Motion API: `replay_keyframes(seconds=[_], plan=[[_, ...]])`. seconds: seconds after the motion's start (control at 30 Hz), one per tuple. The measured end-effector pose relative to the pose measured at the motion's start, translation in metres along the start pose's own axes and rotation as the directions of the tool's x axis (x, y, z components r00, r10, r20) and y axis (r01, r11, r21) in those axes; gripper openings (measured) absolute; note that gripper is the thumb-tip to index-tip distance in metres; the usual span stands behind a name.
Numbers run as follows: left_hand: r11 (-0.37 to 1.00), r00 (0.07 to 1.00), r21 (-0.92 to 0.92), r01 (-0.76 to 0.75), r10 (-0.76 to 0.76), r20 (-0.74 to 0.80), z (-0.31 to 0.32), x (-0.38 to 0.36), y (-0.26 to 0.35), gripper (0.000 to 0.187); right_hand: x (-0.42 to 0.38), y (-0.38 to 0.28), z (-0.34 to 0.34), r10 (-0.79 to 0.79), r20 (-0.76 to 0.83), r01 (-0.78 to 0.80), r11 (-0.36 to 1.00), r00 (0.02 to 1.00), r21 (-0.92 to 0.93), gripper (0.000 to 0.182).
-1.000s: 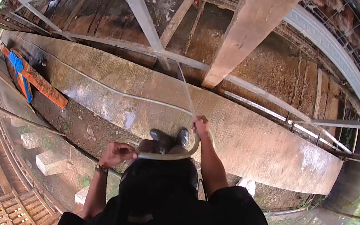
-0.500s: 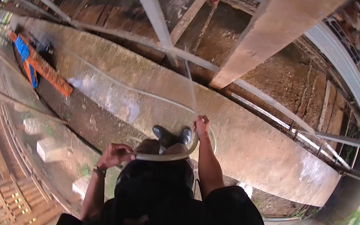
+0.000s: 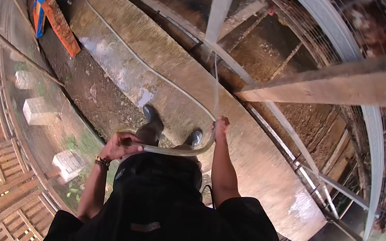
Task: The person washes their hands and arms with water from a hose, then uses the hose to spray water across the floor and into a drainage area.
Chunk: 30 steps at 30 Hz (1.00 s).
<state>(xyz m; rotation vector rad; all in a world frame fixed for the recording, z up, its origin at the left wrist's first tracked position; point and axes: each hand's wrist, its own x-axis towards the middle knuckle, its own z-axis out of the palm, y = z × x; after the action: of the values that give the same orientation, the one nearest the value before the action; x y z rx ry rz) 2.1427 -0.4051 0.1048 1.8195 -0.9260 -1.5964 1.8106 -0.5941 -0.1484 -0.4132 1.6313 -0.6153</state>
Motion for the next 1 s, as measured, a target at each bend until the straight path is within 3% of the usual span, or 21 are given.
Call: replay_keyframes(seconds=[0.07,0.17,0.2,0.37,0.47,0.6,0.67,0.73,0.83,0.93,1.0], plan=[[0.999,0.999,0.020,0.047,-0.048,0.016,-0.026,0.007,-0.009,0.026,0.007,0.002,0.015,-0.047,-0.032,0.045,0.997,0.998,-0.061,0.013],[0.991,1.000,-0.136,0.004,-0.004,0.006,-0.070,0.022,-0.025,0.027,0.013,0.000,0.049,0.030,-0.107,-0.039,0.996,0.994,-0.081,0.018],[0.980,0.997,-0.188,-0.066,0.060,-0.038,-0.086,0.028,-0.034,0.027,0.009,-0.009,0.071,0.024,-0.116,-0.038,0.992,0.993,-0.120,0.019],[0.968,0.986,-0.239,-0.072,0.034,-0.161,-0.176,0.029,-0.072,0.023,-0.017,-0.042,0.186,-0.004,-0.136,-0.039,0.950,0.991,-0.310,0.022],[0.940,0.969,-0.318,-0.125,0.047,-0.242,-0.218,0.021,-0.097,0.022,-0.022,-0.047,0.256,-0.152,-0.068,0.125,0.947,0.986,-0.297,0.021],[0.925,0.953,-0.353,-0.140,0.029,-0.302,-0.255,0.011,-0.105,0.022,-0.012,-0.051,0.307,-0.170,-0.033,0.153,0.941,0.985,-0.301,0.021],[0.957,0.933,-0.264,-0.117,0.015,-0.359,-0.267,0.016,-0.117,0.026,0.001,-0.050,0.321,-0.143,-0.036,0.122,0.932,0.989,-0.341,0.022],[0.969,0.907,-0.223,-0.106,0.002,-0.422,-0.279,0.015,-0.118,0.030,0.034,-0.023,0.325,-0.295,-0.036,0.285,0.943,0.955,-0.174,0.020],[0.973,0.922,-0.213,-0.084,-0.005,-0.388,-0.299,0.008,-0.088,0.029,-0.015,-0.060,0.360,-0.153,-0.053,0.129,0.941,0.987,-0.314,0.015],[0.984,0.908,-0.040,-0.175,0.146,-0.393,-0.315,0.016,-0.104,0.026,-0.018,-0.065,0.384,-0.138,-0.082,0.105,0.942,0.987,-0.318,0.011],[0.992,0.931,-0.106,-0.075,0.031,-0.363,-0.329,0.014,-0.101,0.026,-0.017,-0.063,0.399,-0.159,-0.116,0.117,0.945,0.981,-0.305,0.010]])
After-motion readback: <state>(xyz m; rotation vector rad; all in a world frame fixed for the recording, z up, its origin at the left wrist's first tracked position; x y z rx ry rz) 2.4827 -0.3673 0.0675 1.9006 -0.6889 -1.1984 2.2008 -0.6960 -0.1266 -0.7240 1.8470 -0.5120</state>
